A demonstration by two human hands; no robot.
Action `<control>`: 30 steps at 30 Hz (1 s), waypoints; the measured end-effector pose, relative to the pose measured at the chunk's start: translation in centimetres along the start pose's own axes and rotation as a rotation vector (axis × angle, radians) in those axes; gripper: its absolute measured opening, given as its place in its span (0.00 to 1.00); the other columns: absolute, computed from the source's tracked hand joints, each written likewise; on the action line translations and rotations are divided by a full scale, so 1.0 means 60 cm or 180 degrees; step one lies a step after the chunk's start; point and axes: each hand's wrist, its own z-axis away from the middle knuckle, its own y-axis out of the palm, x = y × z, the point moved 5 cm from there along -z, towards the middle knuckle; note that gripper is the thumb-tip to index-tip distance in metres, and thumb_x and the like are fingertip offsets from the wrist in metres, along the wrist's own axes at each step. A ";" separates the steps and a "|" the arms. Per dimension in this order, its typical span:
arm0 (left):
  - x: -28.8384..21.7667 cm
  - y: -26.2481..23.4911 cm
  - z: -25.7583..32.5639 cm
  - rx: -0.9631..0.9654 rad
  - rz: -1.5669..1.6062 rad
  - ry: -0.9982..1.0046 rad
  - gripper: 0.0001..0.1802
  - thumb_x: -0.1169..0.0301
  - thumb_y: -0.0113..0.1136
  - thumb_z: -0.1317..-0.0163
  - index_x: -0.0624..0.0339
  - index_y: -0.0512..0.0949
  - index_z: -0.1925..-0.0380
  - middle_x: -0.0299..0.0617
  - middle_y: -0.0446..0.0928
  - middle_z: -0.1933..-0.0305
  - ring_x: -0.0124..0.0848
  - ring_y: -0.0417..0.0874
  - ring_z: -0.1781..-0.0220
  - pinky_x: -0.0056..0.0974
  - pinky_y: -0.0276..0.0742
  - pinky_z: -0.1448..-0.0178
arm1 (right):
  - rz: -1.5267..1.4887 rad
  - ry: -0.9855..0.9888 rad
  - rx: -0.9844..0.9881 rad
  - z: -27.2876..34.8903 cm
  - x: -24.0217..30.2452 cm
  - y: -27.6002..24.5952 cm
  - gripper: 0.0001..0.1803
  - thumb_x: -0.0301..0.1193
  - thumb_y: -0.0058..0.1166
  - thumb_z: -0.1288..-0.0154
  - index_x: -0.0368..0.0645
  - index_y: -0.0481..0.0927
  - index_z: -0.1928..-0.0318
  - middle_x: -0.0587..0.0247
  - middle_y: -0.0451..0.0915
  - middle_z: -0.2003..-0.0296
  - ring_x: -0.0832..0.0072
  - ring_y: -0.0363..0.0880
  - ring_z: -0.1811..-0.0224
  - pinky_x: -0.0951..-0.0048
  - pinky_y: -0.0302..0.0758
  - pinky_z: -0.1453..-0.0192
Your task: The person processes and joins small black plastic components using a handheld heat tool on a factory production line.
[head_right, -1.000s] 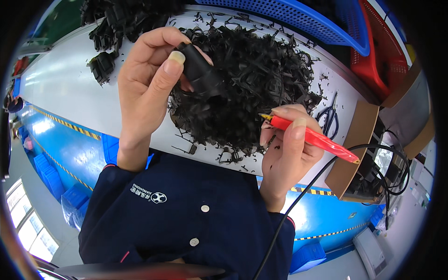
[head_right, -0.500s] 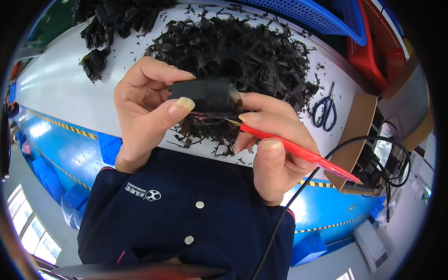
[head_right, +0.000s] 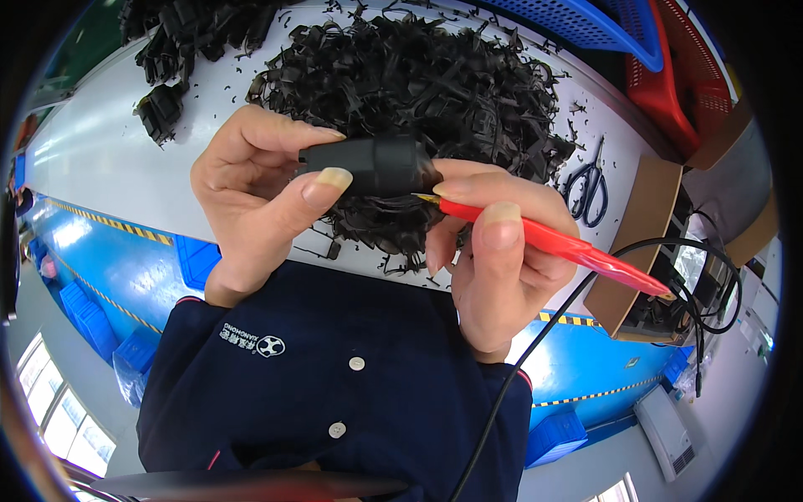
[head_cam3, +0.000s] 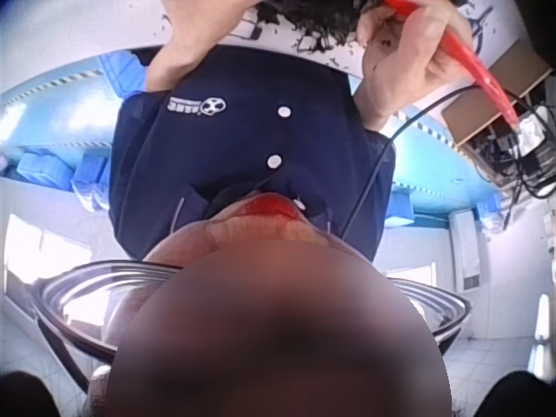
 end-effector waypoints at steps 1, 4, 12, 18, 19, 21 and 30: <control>0.001 0.000 -0.001 0.0020 -0.0026 0.0084 0.12 0.78 0.62 0.54 0.67 0.71 0.68 0.43 0.76 0.71 0.22 0.75 0.70 0.25 0.71 0.65 | 0.0043 0.0002 -0.0077 0.000 0.000 -0.002 0.15 0.35 0.44 0.38 0.32 0.72 0.67 0.43 0.76 0.69 0.77 0.69 0.86 0.85 0.63 0.88; 0.001 0.001 -0.002 0.0032 -0.0031 0.0131 0.12 0.78 0.62 0.53 0.66 0.71 0.68 0.43 0.76 0.71 0.20 0.75 0.72 0.23 0.70 0.66 | 0.0060 -0.0022 -0.0036 -0.002 -0.001 -0.005 0.15 0.35 0.44 0.38 0.32 0.72 0.68 0.43 0.76 0.68 0.77 0.69 0.86 0.85 0.63 0.88; 0.006 0.002 -0.003 -0.0094 0.0118 -0.0156 0.11 0.77 0.62 0.53 0.65 0.71 0.69 0.41 0.76 0.73 0.18 0.73 0.73 0.22 0.68 0.69 | 0.0315 -0.0194 -0.0142 -0.002 -0.001 -0.004 0.14 0.32 0.43 0.37 0.31 0.71 0.68 0.43 0.75 0.68 0.80 0.66 0.89 0.88 0.60 0.88; 0.010 0.001 -0.004 -0.0117 -0.0222 0.0134 0.10 0.80 0.61 0.53 0.65 0.72 0.70 0.40 0.76 0.74 0.17 0.72 0.76 0.22 0.68 0.71 | 0.0855 -0.0828 0.0006 -0.001 0.001 0.004 0.08 0.24 0.44 0.40 0.27 0.71 0.66 0.41 0.76 0.67 0.80 0.67 0.87 0.87 0.62 0.86; 0.011 0.002 -0.005 -0.0101 -0.0241 0.0194 0.10 0.81 0.61 0.53 0.65 0.71 0.71 0.40 0.75 0.74 0.17 0.72 0.76 0.22 0.69 0.71 | 0.0882 -0.0892 0.0074 0.001 0.001 0.005 0.06 0.18 0.45 0.43 0.26 0.72 0.65 0.39 0.75 0.66 0.78 0.70 0.85 0.86 0.66 0.83; 0.012 0.004 -0.005 -0.0083 -0.0260 0.0252 0.09 0.82 0.61 0.53 0.65 0.71 0.72 0.39 0.75 0.75 0.17 0.72 0.76 0.21 0.69 0.72 | 0.1290 -0.1136 -0.0159 0.002 -0.006 0.013 0.10 0.26 0.44 0.39 0.28 0.73 0.65 0.44 0.77 0.68 0.81 0.68 0.87 0.88 0.60 0.85; 0.025 0.002 0.000 -0.0101 0.0087 -0.0288 0.07 0.82 0.62 0.54 0.68 0.72 0.77 0.39 0.75 0.77 0.20 0.77 0.75 0.22 0.73 0.70 | 0.2013 -0.1089 -0.0557 -0.015 -0.019 0.007 0.09 0.24 0.47 0.40 0.27 0.76 0.67 0.51 0.79 0.72 0.82 0.71 0.80 0.87 0.65 0.76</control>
